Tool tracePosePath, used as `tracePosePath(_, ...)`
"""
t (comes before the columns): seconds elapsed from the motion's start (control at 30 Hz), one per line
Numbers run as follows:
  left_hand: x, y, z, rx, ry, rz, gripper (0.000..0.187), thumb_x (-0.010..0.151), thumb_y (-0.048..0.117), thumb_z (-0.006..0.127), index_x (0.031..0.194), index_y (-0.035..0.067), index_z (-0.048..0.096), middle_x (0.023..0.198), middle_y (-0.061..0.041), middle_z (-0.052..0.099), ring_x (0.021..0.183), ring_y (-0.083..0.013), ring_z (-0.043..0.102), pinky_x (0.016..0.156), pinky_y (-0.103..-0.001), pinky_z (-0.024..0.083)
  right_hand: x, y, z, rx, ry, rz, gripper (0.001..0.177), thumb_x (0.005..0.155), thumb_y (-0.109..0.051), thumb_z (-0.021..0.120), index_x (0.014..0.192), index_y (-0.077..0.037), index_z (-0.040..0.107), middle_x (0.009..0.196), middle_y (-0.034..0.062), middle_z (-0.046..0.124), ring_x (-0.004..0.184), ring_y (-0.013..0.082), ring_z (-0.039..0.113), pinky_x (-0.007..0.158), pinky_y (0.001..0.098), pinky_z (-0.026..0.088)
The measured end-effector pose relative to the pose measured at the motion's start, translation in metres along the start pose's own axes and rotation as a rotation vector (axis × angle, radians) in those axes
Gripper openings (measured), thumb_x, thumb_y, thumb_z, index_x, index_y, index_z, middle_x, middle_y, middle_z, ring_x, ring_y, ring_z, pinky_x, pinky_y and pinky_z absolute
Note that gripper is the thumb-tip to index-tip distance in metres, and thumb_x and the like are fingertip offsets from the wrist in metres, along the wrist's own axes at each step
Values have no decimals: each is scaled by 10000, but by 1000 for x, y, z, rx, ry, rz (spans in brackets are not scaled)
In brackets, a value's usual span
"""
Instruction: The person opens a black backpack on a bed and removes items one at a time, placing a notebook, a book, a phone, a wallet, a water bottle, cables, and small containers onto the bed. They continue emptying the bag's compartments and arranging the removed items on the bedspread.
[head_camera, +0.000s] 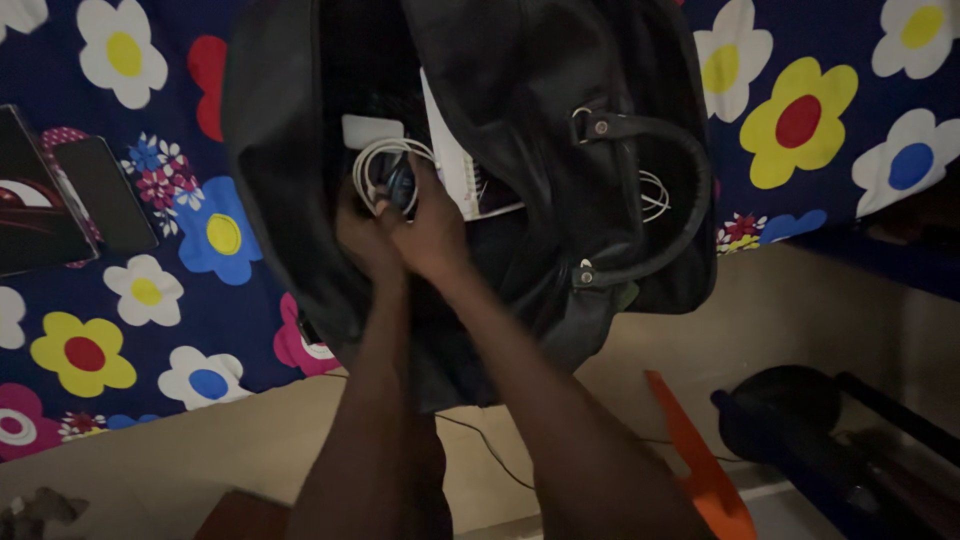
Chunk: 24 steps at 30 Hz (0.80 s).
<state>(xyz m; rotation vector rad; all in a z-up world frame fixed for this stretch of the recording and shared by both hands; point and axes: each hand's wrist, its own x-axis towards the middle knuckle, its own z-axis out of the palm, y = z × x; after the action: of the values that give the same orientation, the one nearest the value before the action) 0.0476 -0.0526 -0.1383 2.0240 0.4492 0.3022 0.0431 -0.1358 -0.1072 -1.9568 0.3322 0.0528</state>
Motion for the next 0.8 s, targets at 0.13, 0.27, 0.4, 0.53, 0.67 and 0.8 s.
tracePosePath(0.13,1,-11,2,21,-2,-201,250,981,179,647,1167,25,713,974,-157,758,816,-259,668,778,-363,538,1,4,-5,78,-125,129,825,856,-225,774,1545,-16,372,1426,241,602,1305,348,630,1014,399,554)
tracePosePath(0.27,-6,-2,-2,16,-1,-38,269,992,199,661,1161,-6,703,982,-158,764,821,-240,722,739,-342,566,-1,8,-2,306,-147,148,873,917,-243,756,1595,-19,253,1518,206,497,1349,325,581,1033,410,556)
tracePosePath(0.4,-14,23,-10,-122,-66,158,253,1053,141,603,1235,-17,680,1220,-183,722,1128,-283,701,987,-374,543,0,1,-1,555,-74,26,856,1024,-245,743,1649,-29,198,1582,182,474,1470,313,479,1179,418,454)
tracePosePath(0.53,-41,45,-32,-43,-170,300,275,996,72,614,1248,-8,688,1335,-176,670,1320,-323,595,1147,-425,466,-18,-15,-18,673,-57,389,740,959,-249,697,1588,-72,348,1359,145,648,1198,238,629,999,353,509)
tracePosePath(0.67,-62,78,-67,97,-296,281,289,845,-27,718,1120,60,728,1316,-136,671,1293,-320,608,1110,-388,497,-45,-47,-41,738,-23,458,502,1023,-244,642,1450,10,566,1273,140,703,1088,202,668,929,323,537)
tracePosePath(0.8,-68,126,-103,-218,-328,-47,382,806,-35,754,1164,86,696,1278,-121,590,1163,-276,670,940,-333,583,-75,-88,-58,862,-17,365,455,1058,-221,579,1421,51,555,1255,142,725,1069,190,690,923,310,557)
